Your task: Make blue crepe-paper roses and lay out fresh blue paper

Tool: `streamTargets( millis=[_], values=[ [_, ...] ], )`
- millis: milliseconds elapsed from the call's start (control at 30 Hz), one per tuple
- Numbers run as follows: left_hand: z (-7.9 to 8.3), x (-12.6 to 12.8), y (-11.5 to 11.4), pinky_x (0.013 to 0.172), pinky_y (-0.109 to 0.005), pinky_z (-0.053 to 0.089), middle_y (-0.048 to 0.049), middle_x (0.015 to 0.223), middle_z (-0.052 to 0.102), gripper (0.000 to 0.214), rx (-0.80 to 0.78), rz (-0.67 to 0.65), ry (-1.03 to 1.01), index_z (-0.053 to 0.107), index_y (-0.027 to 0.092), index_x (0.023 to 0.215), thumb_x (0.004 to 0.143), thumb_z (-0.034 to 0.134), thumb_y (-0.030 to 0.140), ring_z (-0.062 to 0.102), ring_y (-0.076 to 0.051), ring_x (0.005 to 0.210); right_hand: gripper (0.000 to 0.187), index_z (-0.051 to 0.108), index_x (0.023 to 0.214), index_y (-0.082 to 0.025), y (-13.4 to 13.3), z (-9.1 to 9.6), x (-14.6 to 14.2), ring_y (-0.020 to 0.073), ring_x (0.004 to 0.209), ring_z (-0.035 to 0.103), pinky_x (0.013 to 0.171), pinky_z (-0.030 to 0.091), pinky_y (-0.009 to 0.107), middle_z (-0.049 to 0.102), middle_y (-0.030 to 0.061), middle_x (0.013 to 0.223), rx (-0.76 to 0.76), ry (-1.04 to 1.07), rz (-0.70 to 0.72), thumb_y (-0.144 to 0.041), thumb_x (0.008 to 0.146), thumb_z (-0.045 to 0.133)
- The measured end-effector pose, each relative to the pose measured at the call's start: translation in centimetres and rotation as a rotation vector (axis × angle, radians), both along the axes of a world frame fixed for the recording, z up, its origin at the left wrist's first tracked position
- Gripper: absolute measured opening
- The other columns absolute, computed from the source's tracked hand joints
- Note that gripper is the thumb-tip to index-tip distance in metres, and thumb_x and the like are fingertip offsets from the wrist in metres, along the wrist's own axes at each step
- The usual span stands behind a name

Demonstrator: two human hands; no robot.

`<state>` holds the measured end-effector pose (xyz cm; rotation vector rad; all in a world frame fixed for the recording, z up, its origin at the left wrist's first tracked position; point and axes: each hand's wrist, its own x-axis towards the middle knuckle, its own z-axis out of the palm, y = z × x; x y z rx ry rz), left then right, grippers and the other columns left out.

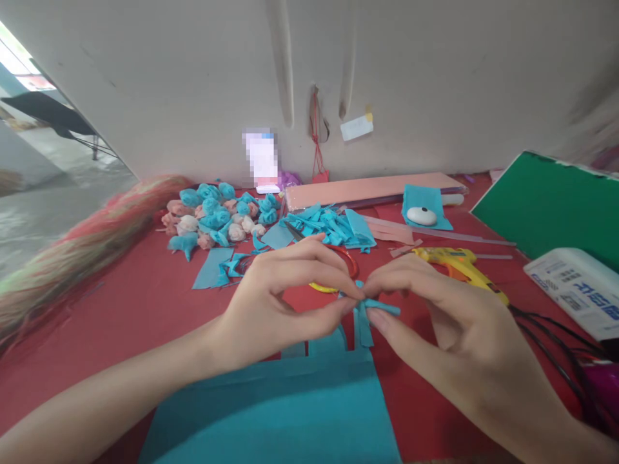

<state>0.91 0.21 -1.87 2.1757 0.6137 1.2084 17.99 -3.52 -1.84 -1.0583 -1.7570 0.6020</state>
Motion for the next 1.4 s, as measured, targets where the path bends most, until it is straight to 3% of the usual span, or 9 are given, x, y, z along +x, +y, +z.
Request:
streamTargets(
  millis=[100, 267, 500, 767, 967, 1067, 1200, 1400],
  values=[
    [0.0, 0.1, 0.1, 0.076, -0.027, 0.05, -0.0005, 0.075, 0.064, 0.017, -0.037, -0.006, -0.028, 0.065, 0.019, 0.077, 0.07, 0.062, 0.003, 0.059, -0.012, 0.072, 0.015, 0.062, 0.079, -0.021, -0.1, -0.1, -0.1, 0.0106, 0.076, 0.058, 0.069, 0.049, 0.02, 0.064, -0.0021, 0.078, 0.055, -0.023, -0.028, -0.01, 0.069, 0.058],
    [-0.3, 0.1, 0.0, 0.093, -0.031, 0.044, 0.0, 0.079, 0.063, 0.019, -0.132, -0.007, -0.059, 0.064, 0.018, 0.082, 0.071, 0.061, 0.002, 0.059, -0.012, 0.078, 0.022, 0.06, 0.082, -0.02, -0.1, -0.2, -0.2, 0.0111, 0.08, 0.056, 0.073, 0.048, 0.022, 0.063, -0.0024, 0.08, 0.117, -0.053, -0.06, -0.011, 0.063, 0.066],
    [-0.6, 0.3, -0.1, 0.103, -0.038, 0.034, 0.0004, 0.078, 0.063, 0.016, -0.203, -0.009, -0.072, 0.063, 0.019, 0.079, 0.071, 0.062, 0.004, 0.059, -0.012, 0.076, 0.02, 0.056, 0.079, -0.019, -0.1, -0.4, -0.2, 0.0113, 0.078, 0.053, 0.071, 0.045, 0.024, 0.059, -0.0019, 0.077, 0.181, -0.09, -0.037, -0.002, 0.069, 0.056],
    [-0.7, 0.3, -0.3, 0.102, -0.033, 0.032, 0.0021, 0.076, 0.063, 0.012, -0.281, 0.01, -0.089, 0.063, 0.017, 0.075, 0.072, 0.063, 0.006, 0.058, -0.01, 0.075, 0.017, 0.056, 0.077, -0.016, 0.0, -0.7, -0.2, 0.0115, 0.076, 0.052, 0.071, 0.043, 0.024, 0.058, -0.0004, 0.074, 0.258, -0.092, -0.05, -0.002, 0.067, 0.057],
    [-0.8, 0.6, -0.1, 0.078, -0.024, 0.045, 0.0005, 0.076, 0.062, 0.005, -0.435, -0.038, -0.154, 0.064, 0.017, 0.074, 0.074, 0.064, 0.012, 0.057, -0.011, 0.077, 0.016, 0.057, 0.075, -0.013, 0.2, -0.5, -0.3, 0.0119, 0.073, 0.052, 0.069, 0.044, 0.025, 0.06, 0.001, 0.072, 0.342, -0.1, -0.084, -0.002, 0.065, 0.058],
    [-1.1, 0.7, 0.2, 0.072, -0.023, 0.047, 0.0005, 0.075, 0.061, 0.004, -0.559, -0.119, -0.234, 0.066, 0.017, 0.073, 0.073, 0.065, 0.013, 0.056, -0.011, 0.075, 0.018, 0.058, 0.074, -0.013, 0.2, -0.5, -0.4, 0.0119, 0.072, 0.052, 0.068, 0.043, 0.025, 0.06, 0.0006, 0.071, 0.368, -0.084, -0.081, -0.001, 0.061, 0.06],
    [-2.0, 0.9, 0.3, 0.067, -0.02, 0.047, 0.0015, 0.075, 0.059, 0.003, -0.782, -0.33, -0.394, 0.067, 0.02, 0.075, 0.074, 0.066, 0.017, 0.055, -0.009, 0.071, 0.025, 0.059, 0.076, -0.014, 0.1, -0.9, -0.3, 0.0119, 0.073, 0.052, 0.068, 0.044, 0.026, 0.06, 0.0, 0.073, 0.373, -0.015, -0.027, 0.003, 0.058, 0.063],
    [-2.6, 1.2, 0.3, 0.063, -0.02, 0.048, 0.0009, 0.07, 0.058, 0.005, -1.017, -0.538, -0.416, 0.069, 0.02, 0.073, 0.07, 0.07, 0.023, 0.056, -0.009, 0.065, 0.016, 0.063, 0.083, -0.014, 0.7, -1.2, 0.2, 0.0136, 0.073, 0.05, 0.065, 0.044, 0.029, 0.058, 0.0036, 0.078, 0.413, 0.004, 0.144, -0.004, 0.07, 0.064]
  ],
)
